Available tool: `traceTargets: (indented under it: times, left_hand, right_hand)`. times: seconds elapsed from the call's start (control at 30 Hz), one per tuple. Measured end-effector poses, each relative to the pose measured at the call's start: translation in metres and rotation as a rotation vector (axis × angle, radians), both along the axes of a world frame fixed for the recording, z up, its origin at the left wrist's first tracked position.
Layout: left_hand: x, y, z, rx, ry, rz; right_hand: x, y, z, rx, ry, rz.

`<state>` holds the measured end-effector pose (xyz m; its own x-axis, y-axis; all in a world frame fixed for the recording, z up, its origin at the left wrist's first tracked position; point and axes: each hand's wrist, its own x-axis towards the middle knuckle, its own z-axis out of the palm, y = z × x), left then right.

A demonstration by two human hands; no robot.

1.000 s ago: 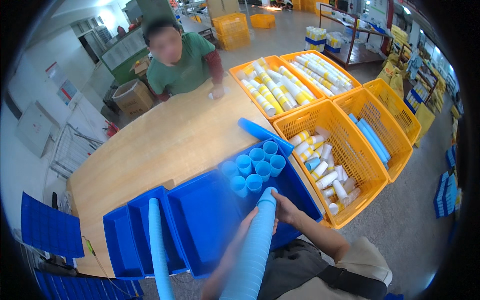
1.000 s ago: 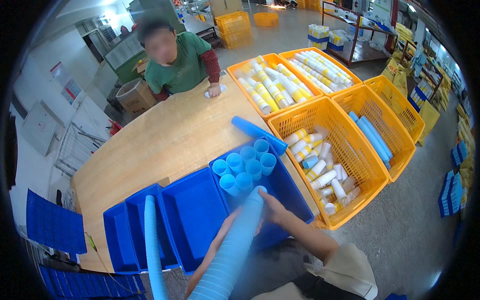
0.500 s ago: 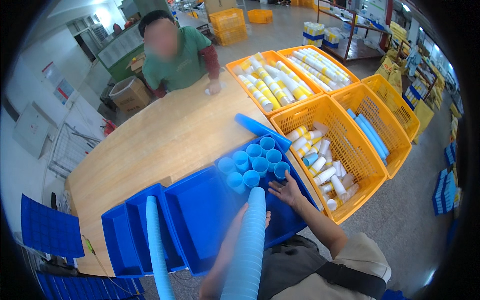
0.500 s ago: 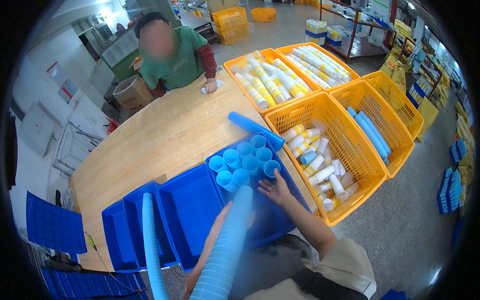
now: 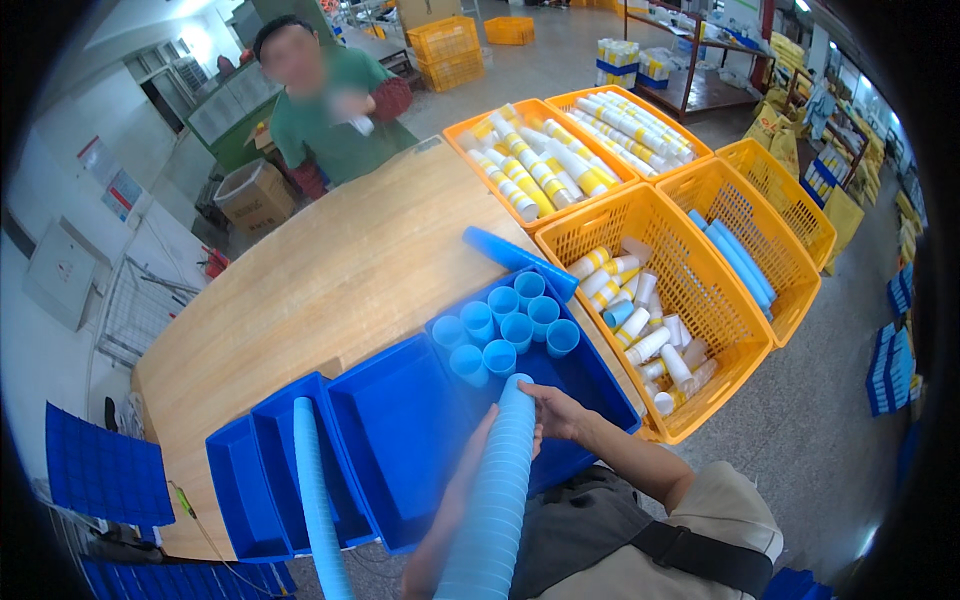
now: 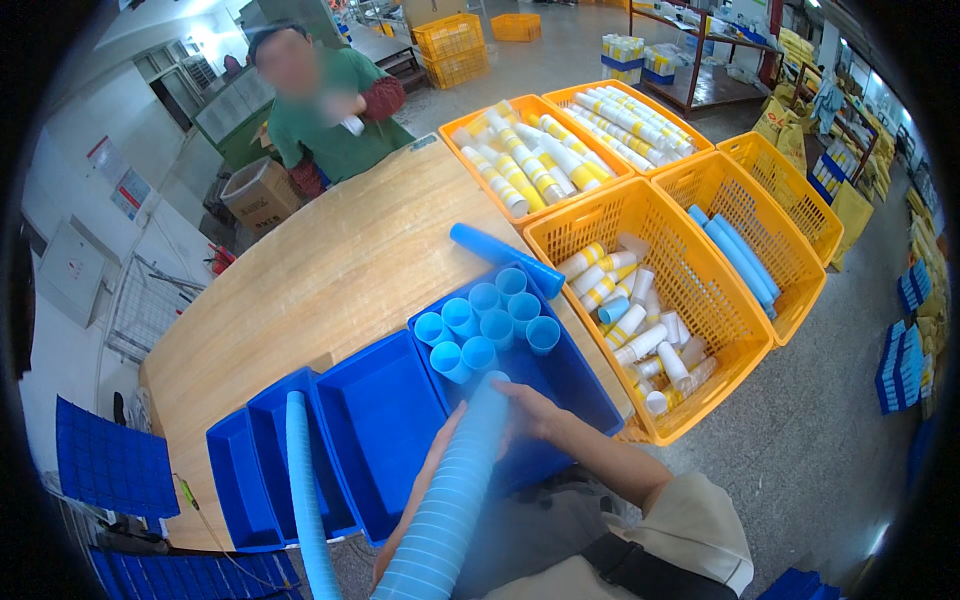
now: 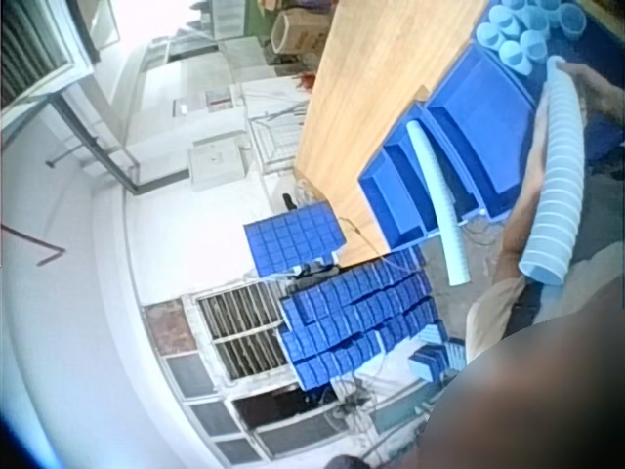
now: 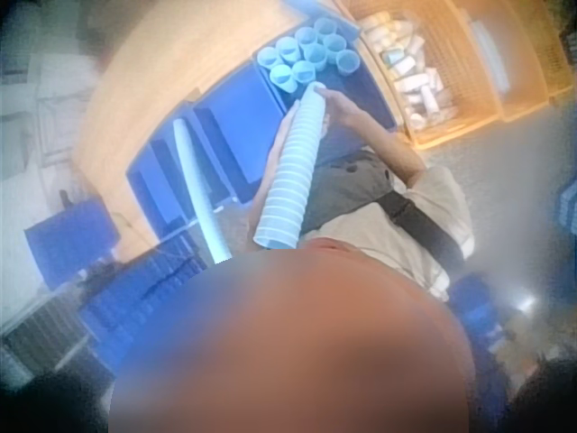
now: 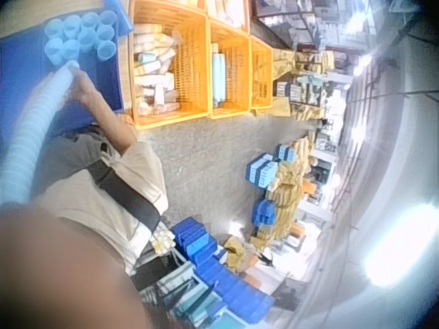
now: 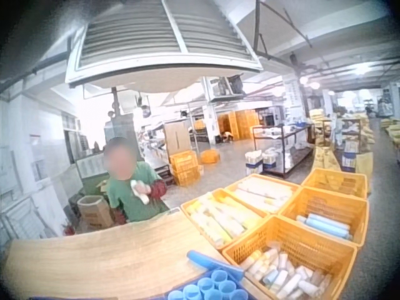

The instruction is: The person sorts blue plastic tubes from yellow baskets into blue trays with circular indentations. They carry filled trays to a machine, place them on a conveyor, and return to continue sorting. The person also handles light-blue tubes and stacks empty blue trays.

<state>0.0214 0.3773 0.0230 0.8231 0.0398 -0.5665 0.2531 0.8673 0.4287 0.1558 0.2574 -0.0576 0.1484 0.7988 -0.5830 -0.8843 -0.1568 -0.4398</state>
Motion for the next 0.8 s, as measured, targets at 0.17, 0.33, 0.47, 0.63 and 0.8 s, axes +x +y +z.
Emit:
traceTargets:
  times: [0.17,0.33,0.47,0.63,0.8]
  left_hand:
    - [-0.004,0.003,0.004,0.013,-0.007,-0.012]
    - [-0.011,0.002,-0.002,0.026,-0.006,-0.034]
    - [-0.013,0.004,-0.016,0.033,-0.008,-0.058]
    - [-0.011,0.002,-0.019,-0.030,0.073,-0.037]
    - [-0.017,0.000,-0.016,-0.178,0.086,0.122]
  right_hand:
    - [0.000,0.009,0.001,0.004,0.002,0.001]
    - [-0.004,0.012,-0.003,-0.078,-0.056,-0.084]
    - [0.001,0.010,-0.012,-0.097,-0.009,-0.085]
    - [0.016,0.020,-0.022,-0.065,0.075,-0.170]
    - [0.012,0.019,-0.014,0.051,0.157,-0.251]
